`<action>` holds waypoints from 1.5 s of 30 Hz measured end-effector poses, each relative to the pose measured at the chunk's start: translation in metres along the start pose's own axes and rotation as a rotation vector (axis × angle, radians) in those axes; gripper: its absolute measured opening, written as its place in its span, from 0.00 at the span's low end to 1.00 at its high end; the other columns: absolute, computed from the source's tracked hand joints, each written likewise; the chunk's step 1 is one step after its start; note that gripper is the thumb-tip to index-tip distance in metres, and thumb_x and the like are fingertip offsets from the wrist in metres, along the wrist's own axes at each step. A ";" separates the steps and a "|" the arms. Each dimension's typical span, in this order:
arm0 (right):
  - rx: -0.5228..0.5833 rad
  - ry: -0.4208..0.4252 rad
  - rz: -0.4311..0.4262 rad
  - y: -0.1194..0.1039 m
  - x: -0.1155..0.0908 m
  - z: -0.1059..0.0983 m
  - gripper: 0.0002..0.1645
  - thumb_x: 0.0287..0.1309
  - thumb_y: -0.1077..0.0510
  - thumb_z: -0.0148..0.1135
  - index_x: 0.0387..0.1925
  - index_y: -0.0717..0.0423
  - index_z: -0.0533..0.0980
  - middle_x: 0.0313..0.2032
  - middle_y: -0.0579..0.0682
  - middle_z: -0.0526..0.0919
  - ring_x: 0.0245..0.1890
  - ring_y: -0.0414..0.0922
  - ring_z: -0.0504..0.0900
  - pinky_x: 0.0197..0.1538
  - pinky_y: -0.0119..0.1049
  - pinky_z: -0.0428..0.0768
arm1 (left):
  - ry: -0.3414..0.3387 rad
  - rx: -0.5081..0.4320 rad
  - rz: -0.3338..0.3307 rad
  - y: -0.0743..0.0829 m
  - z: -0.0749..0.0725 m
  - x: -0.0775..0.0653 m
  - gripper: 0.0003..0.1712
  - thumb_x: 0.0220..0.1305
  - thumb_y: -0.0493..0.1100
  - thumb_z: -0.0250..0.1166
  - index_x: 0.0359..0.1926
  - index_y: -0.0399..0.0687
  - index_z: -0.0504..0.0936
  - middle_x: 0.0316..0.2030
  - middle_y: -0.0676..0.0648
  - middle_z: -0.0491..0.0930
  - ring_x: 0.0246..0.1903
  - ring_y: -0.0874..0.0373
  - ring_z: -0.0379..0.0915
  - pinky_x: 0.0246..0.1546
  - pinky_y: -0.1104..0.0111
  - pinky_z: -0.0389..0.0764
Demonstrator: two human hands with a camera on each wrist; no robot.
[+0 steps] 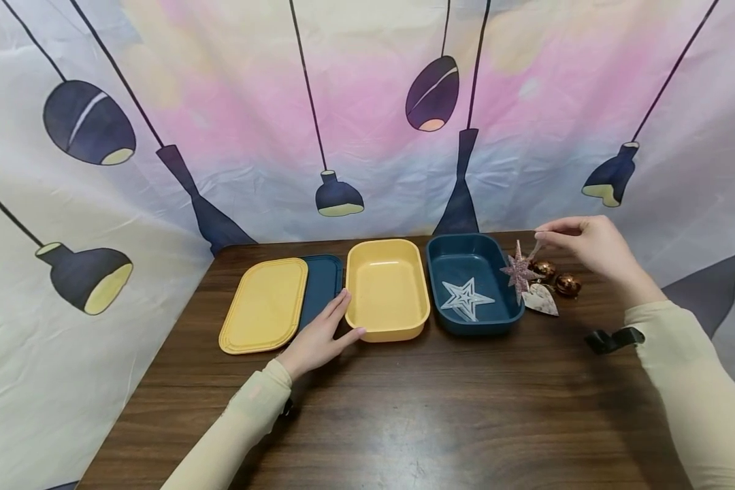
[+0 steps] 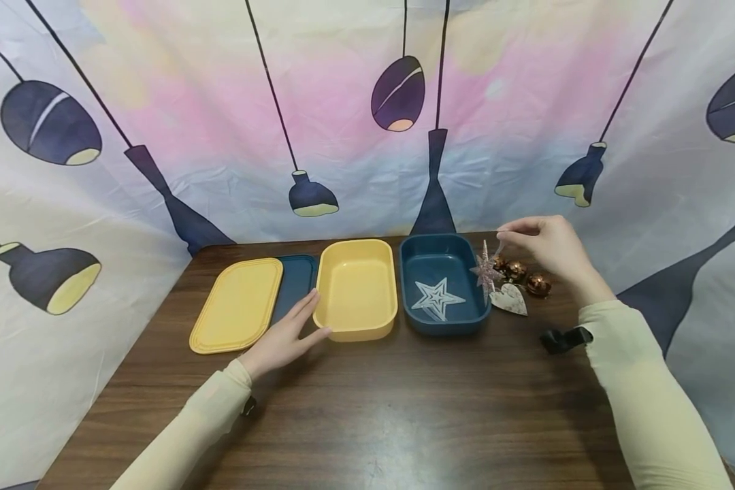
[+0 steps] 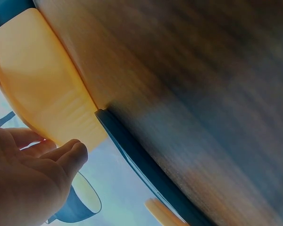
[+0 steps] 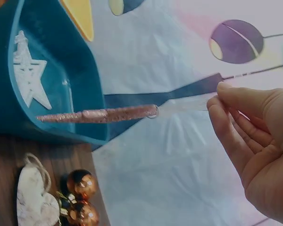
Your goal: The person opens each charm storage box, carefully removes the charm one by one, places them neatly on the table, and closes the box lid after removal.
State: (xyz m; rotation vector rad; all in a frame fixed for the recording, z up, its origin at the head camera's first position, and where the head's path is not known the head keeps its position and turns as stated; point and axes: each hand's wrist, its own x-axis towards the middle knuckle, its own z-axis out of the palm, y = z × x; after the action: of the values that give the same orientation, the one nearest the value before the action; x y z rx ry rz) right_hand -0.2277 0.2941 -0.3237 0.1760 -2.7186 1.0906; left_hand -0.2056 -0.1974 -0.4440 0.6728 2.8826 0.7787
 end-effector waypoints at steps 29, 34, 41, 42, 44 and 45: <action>0.031 0.045 0.155 0.067 -0.015 0.014 0.35 0.65 0.34 0.61 0.55 0.59 0.83 0.35 0.38 0.87 0.32 0.32 0.80 0.33 0.33 0.74 | -0.003 -0.008 0.000 0.001 0.001 0.001 0.53 0.68 0.72 0.55 0.81 0.50 0.47 0.80 0.51 0.42 0.77 0.51 0.45 0.71 0.50 0.59; 0.058 0.046 0.190 0.083 -0.025 0.012 0.35 0.67 0.36 0.60 0.57 0.62 0.81 0.33 0.38 0.89 0.32 0.25 0.78 0.43 0.32 0.71 | 0.000 -0.010 0.004 0.000 0.000 0.003 0.54 0.68 0.74 0.53 0.81 0.51 0.46 0.80 0.50 0.42 0.77 0.50 0.45 0.71 0.50 0.59; 0.045 0.052 0.198 0.102 -0.041 0.010 0.32 0.69 0.39 0.61 0.55 0.64 0.82 0.32 0.32 0.87 0.32 0.22 0.76 0.40 0.28 0.70 | 0.001 -0.010 0.004 0.000 0.000 0.005 0.55 0.67 0.76 0.51 0.81 0.50 0.46 0.80 0.48 0.43 0.77 0.50 0.45 0.71 0.49 0.59; 0.039 0.048 0.203 0.105 -0.043 0.010 0.32 0.70 0.40 0.60 0.55 0.64 0.82 0.31 0.32 0.87 0.32 0.23 0.76 0.40 0.28 0.70 | -0.001 -0.009 0.003 0.000 0.000 0.005 0.55 0.67 0.76 0.51 0.81 0.50 0.46 0.80 0.48 0.42 0.77 0.50 0.45 0.71 0.49 0.59; 0.035 0.035 0.218 0.109 -0.046 0.011 0.32 0.70 0.40 0.60 0.55 0.65 0.82 0.31 0.38 0.89 0.31 0.24 0.77 0.39 0.29 0.69 | -0.003 -0.010 0.002 0.001 0.001 0.005 0.55 0.67 0.76 0.51 0.81 0.50 0.46 0.80 0.48 0.42 0.77 0.50 0.45 0.71 0.49 0.60; 0.036 0.031 0.227 0.111 -0.048 0.012 0.32 0.70 0.40 0.60 0.55 0.65 0.81 0.31 0.39 0.89 0.30 0.24 0.77 0.39 0.30 0.70 | -0.004 -0.011 0.000 0.001 0.002 0.005 0.55 0.67 0.76 0.51 0.81 0.50 0.46 0.80 0.49 0.42 0.77 0.50 0.45 0.71 0.49 0.60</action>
State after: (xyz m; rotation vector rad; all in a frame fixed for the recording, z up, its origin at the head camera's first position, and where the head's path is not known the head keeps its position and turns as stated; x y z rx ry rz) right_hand -0.2034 0.3672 -0.4177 -0.1469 -2.7437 1.1893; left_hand -0.2092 -0.1935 -0.4446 0.6728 2.8732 0.7916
